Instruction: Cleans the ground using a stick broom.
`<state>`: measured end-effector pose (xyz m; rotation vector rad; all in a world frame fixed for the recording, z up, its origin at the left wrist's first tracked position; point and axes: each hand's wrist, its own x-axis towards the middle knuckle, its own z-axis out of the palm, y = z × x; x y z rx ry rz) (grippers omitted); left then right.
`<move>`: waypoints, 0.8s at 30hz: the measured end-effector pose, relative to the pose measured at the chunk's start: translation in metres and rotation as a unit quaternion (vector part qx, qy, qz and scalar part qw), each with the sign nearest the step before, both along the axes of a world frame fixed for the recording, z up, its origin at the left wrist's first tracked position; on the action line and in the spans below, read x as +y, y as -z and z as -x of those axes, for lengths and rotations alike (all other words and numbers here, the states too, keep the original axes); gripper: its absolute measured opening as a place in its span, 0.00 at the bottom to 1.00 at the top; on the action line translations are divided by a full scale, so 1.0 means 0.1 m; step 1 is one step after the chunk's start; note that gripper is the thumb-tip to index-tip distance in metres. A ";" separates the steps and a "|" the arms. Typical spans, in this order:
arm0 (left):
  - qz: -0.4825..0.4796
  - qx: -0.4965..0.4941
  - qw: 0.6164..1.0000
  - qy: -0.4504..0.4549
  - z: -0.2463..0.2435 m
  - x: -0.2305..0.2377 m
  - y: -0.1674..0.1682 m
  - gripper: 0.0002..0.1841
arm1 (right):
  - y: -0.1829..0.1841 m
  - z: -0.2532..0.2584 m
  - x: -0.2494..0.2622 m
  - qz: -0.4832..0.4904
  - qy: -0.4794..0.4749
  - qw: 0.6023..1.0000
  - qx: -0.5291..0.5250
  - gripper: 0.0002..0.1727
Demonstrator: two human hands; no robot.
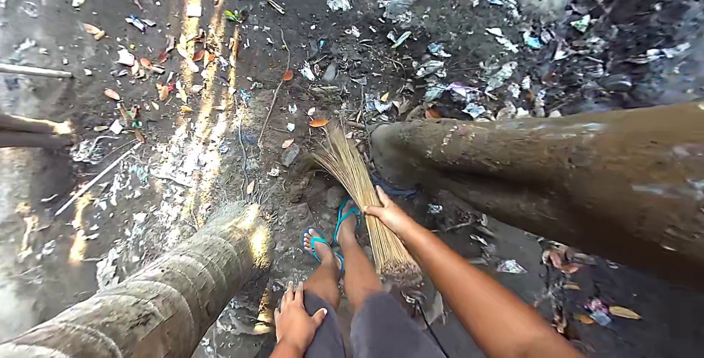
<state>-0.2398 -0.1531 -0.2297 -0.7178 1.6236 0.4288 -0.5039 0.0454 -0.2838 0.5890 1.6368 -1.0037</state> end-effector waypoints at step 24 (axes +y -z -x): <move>0.030 0.185 0.955 -0.230 0.75 0.09 -0.31 0.40 | -0.52 -0.24 -0.21 0.067 0.232 0.969 -0.057 0.52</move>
